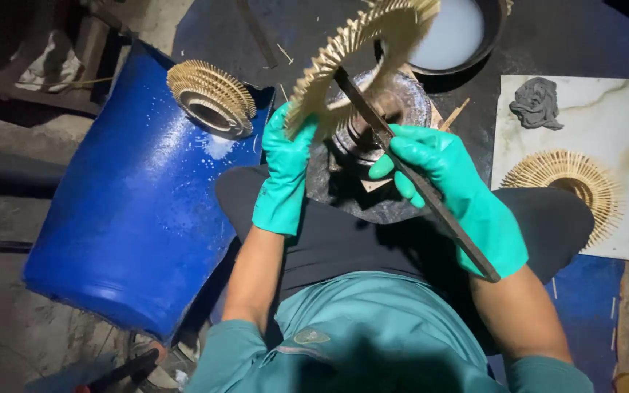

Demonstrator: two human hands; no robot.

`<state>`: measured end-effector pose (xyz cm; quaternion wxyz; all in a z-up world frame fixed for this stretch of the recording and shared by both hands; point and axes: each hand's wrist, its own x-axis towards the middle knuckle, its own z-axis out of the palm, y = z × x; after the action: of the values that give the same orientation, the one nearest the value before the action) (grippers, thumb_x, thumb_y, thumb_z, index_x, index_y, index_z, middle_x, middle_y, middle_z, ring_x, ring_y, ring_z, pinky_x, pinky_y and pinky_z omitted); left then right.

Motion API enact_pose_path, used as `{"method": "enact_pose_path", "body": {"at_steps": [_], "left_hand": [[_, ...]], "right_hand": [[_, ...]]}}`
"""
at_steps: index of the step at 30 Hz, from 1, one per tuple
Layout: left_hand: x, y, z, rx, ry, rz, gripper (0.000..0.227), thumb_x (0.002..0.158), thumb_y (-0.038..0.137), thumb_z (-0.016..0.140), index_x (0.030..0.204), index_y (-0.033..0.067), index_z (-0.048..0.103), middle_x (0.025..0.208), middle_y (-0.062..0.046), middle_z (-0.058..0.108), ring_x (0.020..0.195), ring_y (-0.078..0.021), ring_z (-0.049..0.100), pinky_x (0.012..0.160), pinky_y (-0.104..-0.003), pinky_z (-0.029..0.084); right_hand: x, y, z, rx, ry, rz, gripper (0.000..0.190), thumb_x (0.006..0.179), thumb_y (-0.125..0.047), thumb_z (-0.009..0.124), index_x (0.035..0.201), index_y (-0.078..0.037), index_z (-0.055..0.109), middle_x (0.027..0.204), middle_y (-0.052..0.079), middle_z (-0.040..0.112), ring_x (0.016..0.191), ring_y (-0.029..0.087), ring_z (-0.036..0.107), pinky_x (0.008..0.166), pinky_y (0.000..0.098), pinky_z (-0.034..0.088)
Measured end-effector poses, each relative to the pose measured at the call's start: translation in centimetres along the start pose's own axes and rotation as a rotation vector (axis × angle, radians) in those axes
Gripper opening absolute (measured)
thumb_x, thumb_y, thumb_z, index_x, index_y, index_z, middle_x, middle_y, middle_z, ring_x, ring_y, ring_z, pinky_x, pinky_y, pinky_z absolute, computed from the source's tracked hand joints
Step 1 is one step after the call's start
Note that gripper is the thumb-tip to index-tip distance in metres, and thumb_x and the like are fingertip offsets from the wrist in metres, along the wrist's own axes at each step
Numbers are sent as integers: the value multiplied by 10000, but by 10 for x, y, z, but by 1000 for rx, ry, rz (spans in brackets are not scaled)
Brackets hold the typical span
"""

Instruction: Assembling and adjusting bamboo slats on circular components for furniture manufacturing.

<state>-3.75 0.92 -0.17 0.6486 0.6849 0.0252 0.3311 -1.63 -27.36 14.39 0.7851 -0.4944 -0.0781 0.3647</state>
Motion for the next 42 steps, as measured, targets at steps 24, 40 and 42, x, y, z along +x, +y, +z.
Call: {"method": "enact_pose_path", "body": {"at_steps": [24, 40, 42], "left_hand": [[21, 11, -14, 141, 102, 32, 326, 970, 21, 767, 1269, -1, 639, 1180, -62, 722, 1043, -140, 689, 941, -297, 577], [-19, -64, 48, 842, -501, 474, 385, 844, 23, 698, 1225, 55, 659, 1228, -138, 661, 1145, -360, 644, 1006, -509, 537], [-44, -93, 45, 945, -659, 554, 401, 855, 102, 675, 1256, 87, 657, 1354, -120, 617, 1270, -352, 591, 1122, -568, 461]], "right_hand": [[64, 17, -160, -256, 507, -272, 482, 1068, -185, 580, 1505, -5, 487, 980, 135, 768, 577, 146, 644, 493, 282, 525], [193, 255, -324, -1234, 587, -97, 486, 865, -188, 736, 1290, 20, 624, 1096, 254, 724, 978, 402, 702, 833, 477, 546], [191, 242, -330, -224, 461, -22, 381, 1002, -211, 659, 1296, 27, 701, 1163, 138, 776, 999, 222, 743, 878, 362, 593]]}}
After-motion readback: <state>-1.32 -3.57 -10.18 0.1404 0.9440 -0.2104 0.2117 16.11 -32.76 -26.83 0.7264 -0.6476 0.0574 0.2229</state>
